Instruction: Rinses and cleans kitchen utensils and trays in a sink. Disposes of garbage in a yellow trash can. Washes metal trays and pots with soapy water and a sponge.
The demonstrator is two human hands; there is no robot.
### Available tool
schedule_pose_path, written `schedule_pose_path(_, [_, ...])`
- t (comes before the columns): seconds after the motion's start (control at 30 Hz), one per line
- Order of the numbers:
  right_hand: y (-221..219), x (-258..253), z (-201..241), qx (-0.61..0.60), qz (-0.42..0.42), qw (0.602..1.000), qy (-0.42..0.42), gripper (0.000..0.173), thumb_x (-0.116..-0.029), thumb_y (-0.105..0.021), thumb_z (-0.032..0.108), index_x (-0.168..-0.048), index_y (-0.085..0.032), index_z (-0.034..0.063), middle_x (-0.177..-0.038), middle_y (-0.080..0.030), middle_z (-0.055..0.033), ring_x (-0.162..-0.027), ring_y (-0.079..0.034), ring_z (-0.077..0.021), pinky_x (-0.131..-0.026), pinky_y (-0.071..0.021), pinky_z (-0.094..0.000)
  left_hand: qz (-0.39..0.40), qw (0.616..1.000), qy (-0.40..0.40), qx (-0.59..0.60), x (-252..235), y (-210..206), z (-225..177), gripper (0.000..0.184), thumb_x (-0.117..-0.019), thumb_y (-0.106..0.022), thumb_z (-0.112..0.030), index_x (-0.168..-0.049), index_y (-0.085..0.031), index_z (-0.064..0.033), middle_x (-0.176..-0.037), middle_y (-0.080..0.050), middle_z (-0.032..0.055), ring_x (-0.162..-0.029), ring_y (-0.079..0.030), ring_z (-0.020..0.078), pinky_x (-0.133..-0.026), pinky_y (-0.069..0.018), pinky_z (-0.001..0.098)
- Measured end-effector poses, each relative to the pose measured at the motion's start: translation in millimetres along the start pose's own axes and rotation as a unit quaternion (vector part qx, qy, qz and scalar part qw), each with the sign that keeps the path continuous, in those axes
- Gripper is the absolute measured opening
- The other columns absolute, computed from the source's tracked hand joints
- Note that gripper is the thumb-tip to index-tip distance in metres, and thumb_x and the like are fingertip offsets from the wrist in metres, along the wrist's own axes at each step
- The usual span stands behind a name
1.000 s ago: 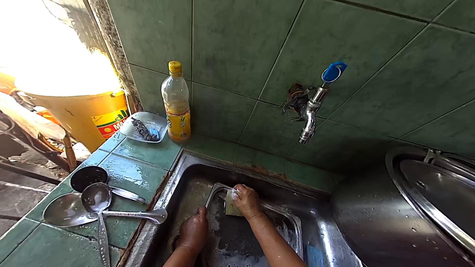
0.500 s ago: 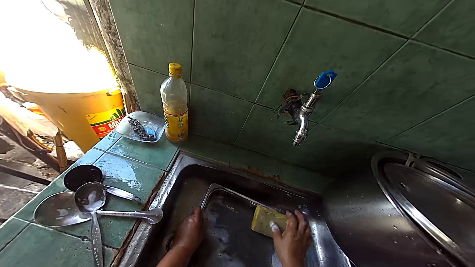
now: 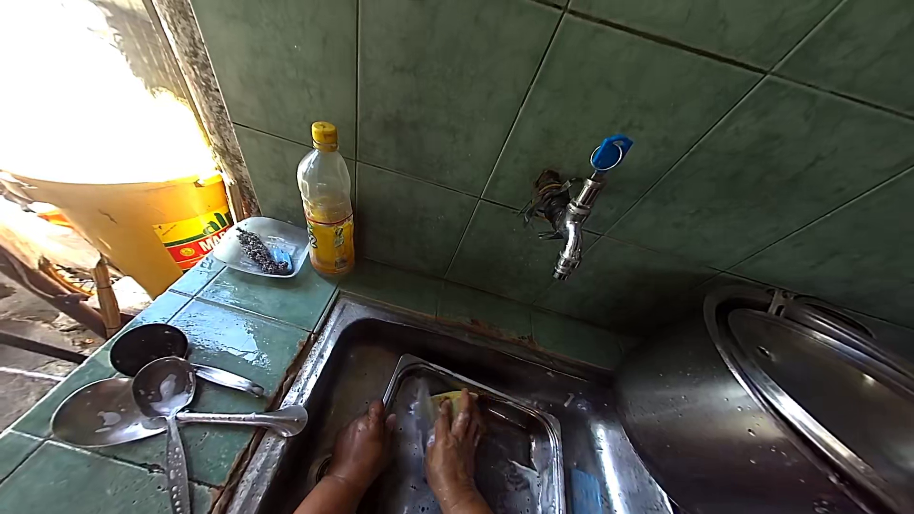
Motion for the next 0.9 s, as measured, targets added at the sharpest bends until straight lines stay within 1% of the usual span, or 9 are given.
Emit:
schedule_pose_path(0.07, [-5.4,-6.7,18.0,-0.025,-0.022,0.998,0.056,0.046,-0.0910,-0.064,0.009,-0.136,-0.064,-0.0005,-0.155,-0.040,-0.0341,-0.142,-0.041,-0.0532,-0.115,-0.0350,-0.0641,-0.014,1.000,-0.009,0.007,0.0,1.7,0.7,0.049,-0.1120,-0.034,-0.042,-0.135,-0.052,-0.0023,-0.107,-0.070,0.0226,-0.107,-0.070,0.0396,-0.093,-0.0535,0.0546])
schedule_pose_path(0.17, [-6.9,-24.2,32.8,-0.079,-0.049,0.989,0.117,0.037,-0.0858,-0.066,0.001,-0.122,-0.074,0.0012,-0.143,-0.053,-0.0337,-0.133,-0.052,-0.0512,-0.111,-0.0433,-0.0599,0.000,1.000,-0.005,0.021,0.5,0.7,0.9,0.053,-0.1124,-0.033,-0.041,-0.145,-0.049,-0.0019,-0.116,-0.069,0.0243,-0.113,-0.067,0.0404,-0.098,-0.0508,0.0560])
schedule_pose_path(0.2, [-8.7,-29.6,37.3,-0.095,-0.043,0.987,0.123,0.036,-0.0840,-0.065,-0.002,-0.119,-0.075,0.0011,-0.141,-0.055,-0.0330,-0.132,-0.054,-0.0491,-0.111,-0.0444,-0.0568,0.000,1.000,-0.008,0.024,-0.3,0.3,1.0,0.051,-0.1125,-0.032,-0.041,-0.141,-0.050,-0.0026,-0.113,-0.069,0.0235,-0.110,-0.068,0.0399,-0.095,-0.0517,0.0563])
schedule_pose_path(0.3, [-11.8,-41.5,52.4,-0.135,-0.023,0.984,0.111,0.032,-0.0828,-0.064,-0.005,-0.111,-0.077,-0.0008,-0.136,-0.060,-0.0317,-0.131,-0.056,-0.0451,-0.112,-0.0449,-0.0522,0.003,1.000,-0.007,0.026,-2.6,-0.6,1.7,0.050,-0.1129,-0.029,-0.041,-0.137,-0.052,-0.0033,-0.111,-0.069,0.0230,-0.108,-0.069,0.0399,-0.094,-0.0522,0.0560])
schedule_pose_path(0.4, [-13.4,-39.7,61.5,-0.153,0.049,0.985,0.067,0.033,-0.0839,-0.063,-0.002,-0.114,-0.076,-0.0014,-0.135,-0.062,-0.0264,-0.129,-0.059,-0.0384,-0.111,-0.0461,-0.0472,-0.006,0.999,-0.006,0.039,-3.6,-1.1,2.8,0.050,-0.1132,-0.028,-0.040,-0.137,-0.053,-0.0043,-0.112,-0.070,0.0221,-0.110,-0.068,0.0391,-0.095,-0.0521,0.0556])
schedule_pose_path(0.53, [-8.6,1.0,69.5,-0.223,0.019,0.967,0.126,0.015,-0.0861,-0.064,0.001,-0.092,-0.077,-0.0025,-0.116,-0.072,-0.0214,-0.107,-0.071,-0.0332,-0.093,-0.0582,-0.0456,-0.030,0.996,-0.029,0.081,-7.1,-1.0,5.2,0.050,-0.1134,-0.026,-0.038,-0.135,-0.056,-0.0047,-0.112,-0.069,0.0225,-0.109,-0.068,0.0385,-0.095,-0.0515,0.0566])
schedule_pose_path(0.63, [-10.7,31.6,75.1,-0.232,0.049,0.958,0.160,0.015,-0.0823,-0.065,0.001,-0.092,-0.077,-0.0028,-0.118,-0.072,-0.0221,-0.107,-0.072,-0.0331,-0.089,-0.0597,-0.0467,-0.020,0.995,-0.029,0.093,-7.5,-2.6,5.1,0.051,-0.1135,-0.025,-0.038,-0.136,-0.055,-0.0036,-0.114,-0.069,0.0230,-0.112,-0.067,0.0383,-0.097,-0.0501,0.0568])
schedule_pose_path(0.73, [-15.4,45.9,79.6,-0.193,0.147,0.954,0.176,0.022,-0.0857,-0.064,0.006,-0.102,-0.077,-0.0028,-0.131,-0.066,-0.0233,-0.117,-0.068,-0.0335,-0.097,-0.0564,-0.0469,-0.007,0.998,-0.003,0.064,-7.8,-3.1,4.6,0.048,-0.1133,-0.029,-0.039,-0.134,-0.054,-0.0040,-0.115,-0.069,0.0219,-0.113,-0.067,0.0375,-0.097,-0.0508,0.0557])
schedule_pose_path(0.9, [-17.6,81.1,86.5,-0.186,0.250,0.911,0.271,0.019,-0.0884,-0.062,0.006,-0.099,-0.077,-0.0014,-0.125,-0.067,-0.0254,-0.118,-0.065,-0.0381,-0.098,-0.0540,-0.0514,-0.008,1.000,0.018,0.018,-7.8,-1.3,3.2,0.046,-0.1123,-0.033,-0.040,-0.135,-0.055,-0.0064,-0.114,-0.070,0.0202,-0.112,-0.068,0.0367,-0.095,-0.0520,0.0557])
Point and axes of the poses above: each hand's wrist, its own x-axis away from the middle knuckle, its own y-axis out of the back of the hand, z = x × y, the point moved 10 cm from there along -x, towards the middle knuckle
